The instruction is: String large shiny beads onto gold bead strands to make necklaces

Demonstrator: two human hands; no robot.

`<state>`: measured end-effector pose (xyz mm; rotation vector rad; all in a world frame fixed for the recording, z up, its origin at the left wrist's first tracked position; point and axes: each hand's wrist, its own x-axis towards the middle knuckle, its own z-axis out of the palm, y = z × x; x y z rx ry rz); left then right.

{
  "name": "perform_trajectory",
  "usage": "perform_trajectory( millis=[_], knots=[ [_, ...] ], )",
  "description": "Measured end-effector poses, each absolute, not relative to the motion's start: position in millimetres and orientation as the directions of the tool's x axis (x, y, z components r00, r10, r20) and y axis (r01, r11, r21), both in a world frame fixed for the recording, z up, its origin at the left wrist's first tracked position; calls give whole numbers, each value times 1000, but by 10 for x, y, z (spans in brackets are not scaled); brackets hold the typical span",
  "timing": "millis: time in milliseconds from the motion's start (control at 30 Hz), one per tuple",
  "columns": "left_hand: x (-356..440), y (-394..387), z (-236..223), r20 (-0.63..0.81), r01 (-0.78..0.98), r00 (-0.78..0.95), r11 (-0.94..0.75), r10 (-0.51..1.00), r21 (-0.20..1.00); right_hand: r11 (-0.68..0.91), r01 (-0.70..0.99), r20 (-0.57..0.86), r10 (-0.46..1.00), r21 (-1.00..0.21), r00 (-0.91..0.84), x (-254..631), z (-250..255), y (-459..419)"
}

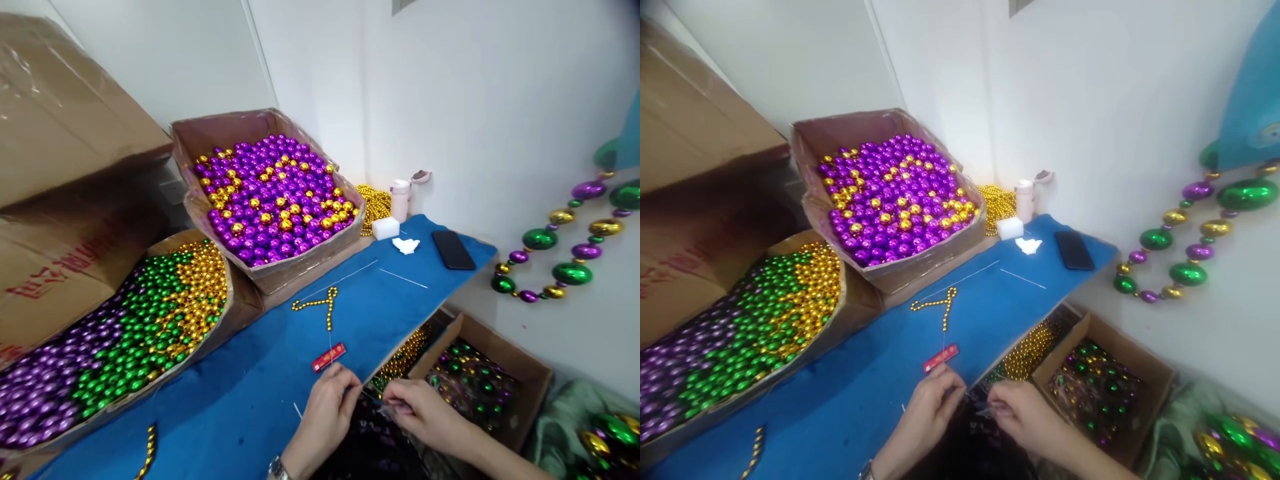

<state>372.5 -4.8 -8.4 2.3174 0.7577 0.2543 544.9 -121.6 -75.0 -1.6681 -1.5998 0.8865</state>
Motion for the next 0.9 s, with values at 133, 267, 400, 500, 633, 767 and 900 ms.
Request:
perform_trajectory(
  millis=[133, 267, 400, 500, 633, 767, 900],
  knots=[
    [3766, -98, -183, -56, 473, 818, -615, 573, 631, -38, 667, -71, 997, -744, -22, 5681, -777, -1459],
    [3804, -113, -211, -67, 484, 823, -635, 564, 601, -48, 719, -74, 997, -693, -5, 5814, -645, -1560],
    [3840, -118, -180, -65, 486, 828, -655, 556, 579, -30, 763, -38, 999, -646, 8, 5833, -493, -1495],
    [3866, -133, -155, -62, 486, 831, -665, 554, 567, -22, 802, -13, 1000, -597, 18, 5802, -471, -1403],
    [3897, -149, -137, -67, 487, 833, -669, 550, 562, 1, 839, 7, 1000, -544, 3, 5752, -508, -1320],
    [3926, -152, -129, -77, 485, 836, -668, 543, 564, 23, 857, 25, 1000, -514, -12, 5712, -549, -1285],
    [3951, -155, -129, -83, 482, 839, -663, 538, 573, 53, 872, 39, 998, -487, -39, 5683, -609, -1254]
  ],
)
